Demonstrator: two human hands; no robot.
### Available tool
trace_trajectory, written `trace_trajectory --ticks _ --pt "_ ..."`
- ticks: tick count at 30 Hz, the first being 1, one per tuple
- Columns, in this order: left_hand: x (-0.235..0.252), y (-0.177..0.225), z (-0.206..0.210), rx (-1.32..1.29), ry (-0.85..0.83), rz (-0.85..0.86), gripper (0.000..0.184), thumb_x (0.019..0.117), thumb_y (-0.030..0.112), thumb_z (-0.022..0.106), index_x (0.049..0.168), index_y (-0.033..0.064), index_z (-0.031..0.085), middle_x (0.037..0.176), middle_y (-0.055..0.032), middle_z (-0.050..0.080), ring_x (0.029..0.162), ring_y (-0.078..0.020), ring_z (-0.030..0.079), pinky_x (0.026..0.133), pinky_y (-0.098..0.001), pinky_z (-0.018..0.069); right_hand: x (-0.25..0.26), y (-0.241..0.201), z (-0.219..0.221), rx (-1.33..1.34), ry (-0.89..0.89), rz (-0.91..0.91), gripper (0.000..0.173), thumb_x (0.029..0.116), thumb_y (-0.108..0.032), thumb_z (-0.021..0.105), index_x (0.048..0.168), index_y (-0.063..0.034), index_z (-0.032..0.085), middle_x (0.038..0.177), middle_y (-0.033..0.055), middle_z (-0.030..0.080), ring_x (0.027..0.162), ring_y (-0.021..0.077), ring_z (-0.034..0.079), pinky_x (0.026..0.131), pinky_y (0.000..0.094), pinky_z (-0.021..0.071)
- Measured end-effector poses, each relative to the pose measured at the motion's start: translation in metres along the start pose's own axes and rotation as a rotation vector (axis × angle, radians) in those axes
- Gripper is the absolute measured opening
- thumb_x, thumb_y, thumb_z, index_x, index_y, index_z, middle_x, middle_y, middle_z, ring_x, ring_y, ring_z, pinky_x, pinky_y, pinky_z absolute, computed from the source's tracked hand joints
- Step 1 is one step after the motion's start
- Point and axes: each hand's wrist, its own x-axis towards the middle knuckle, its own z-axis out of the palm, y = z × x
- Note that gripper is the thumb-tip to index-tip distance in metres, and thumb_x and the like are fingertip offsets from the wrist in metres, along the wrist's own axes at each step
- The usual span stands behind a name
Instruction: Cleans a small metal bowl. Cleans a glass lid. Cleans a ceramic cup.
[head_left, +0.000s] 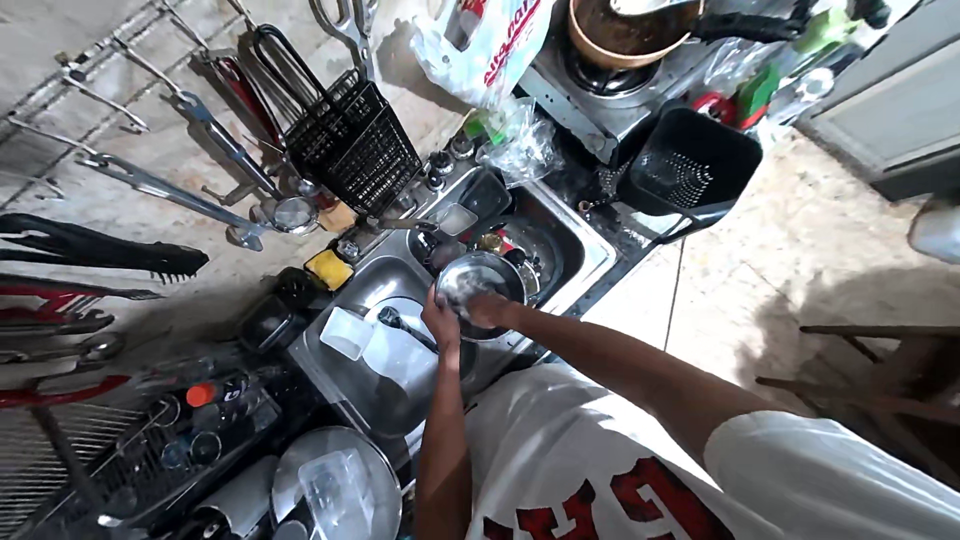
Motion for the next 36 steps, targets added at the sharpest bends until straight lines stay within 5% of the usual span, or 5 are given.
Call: trace_trajectory --ticks 4,10,24,30,36 --pt "-0.003 0.002 0.001 0.006 0.035 -0.022 0.033 0.106 0.012 0.052 0.136 0.0052 0.064 0.118 -0.0163 0.073 0.109 -0.0261 0.07 0.101 -0.0458 0.0537 -0.032 0.001 0.0 -0.011 -0.128 0.25 0.047 0.1024 -0.029 0.053 0.126 0.011 0.061 0.134 0.0348 0.058 0.127 0.0531 0.055 0.098 0.0747 0.0446" --pt "-0.004 0.004 0.0 0.03 0.012 -0.062 0.034 0.1061 0.013 0.052 0.137 0.0029 0.063 0.117 -0.0189 0.072 0.109 -0.0288 0.07 0.101 -0.0472 0.053 -0.041 -0.007 0.015 0.114 -0.219 -0.143 0.047 0.1104 -0.03 0.041 0.135 0.0064 0.058 0.137 0.0318 0.058 0.132 0.0498 0.053 0.108 0.0703 0.0389" --pt "-0.005 0.005 0.0 0.05 0.034 -0.009 0.033 0.1059 0.011 0.051 0.135 -0.0002 0.063 0.116 -0.0194 0.073 0.11 -0.0281 0.07 0.102 -0.0454 0.053 -0.014 -0.006 0.007 0.088 -0.097 -0.123 0.053 0.1083 -0.036 0.042 0.144 0.0012 0.055 0.15 0.026 0.051 0.143 0.0457 0.044 0.114 0.069 0.0344" --pt "-0.006 0.004 -0.001 0.035 0.028 -0.004 0.033 0.1062 0.012 0.052 0.135 0.002 0.063 0.116 -0.0178 0.073 0.107 -0.0255 0.071 0.1 -0.0437 0.0542 -0.031 0.017 -0.022 -0.049 -0.077 0.233 0.047 0.104 -0.033 0.052 0.127 0.0065 0.063 0.134 0.0309 0.06 0.126 0.0502 0.056 0.099 0.0723 0.0443" --pt "-0.003 0.004 0.002 -0.009 0.011 -0.037 0.035 0.1057 0.011 0.051 0.138 0.0012 0.061 0.126 -0.0193 0.069 0.118 -0.0276 0.067 0.107 -0.0449 0.0498 -0.073 0.01 0.005 -0.119 -0.2 0.001 0.088 0.1003 -0.075 0.027 0.123 0.0003 0.067 0.121 0.0278 0.067 0.118 0.0476 0.063 0.099 0.0715 0.0455"
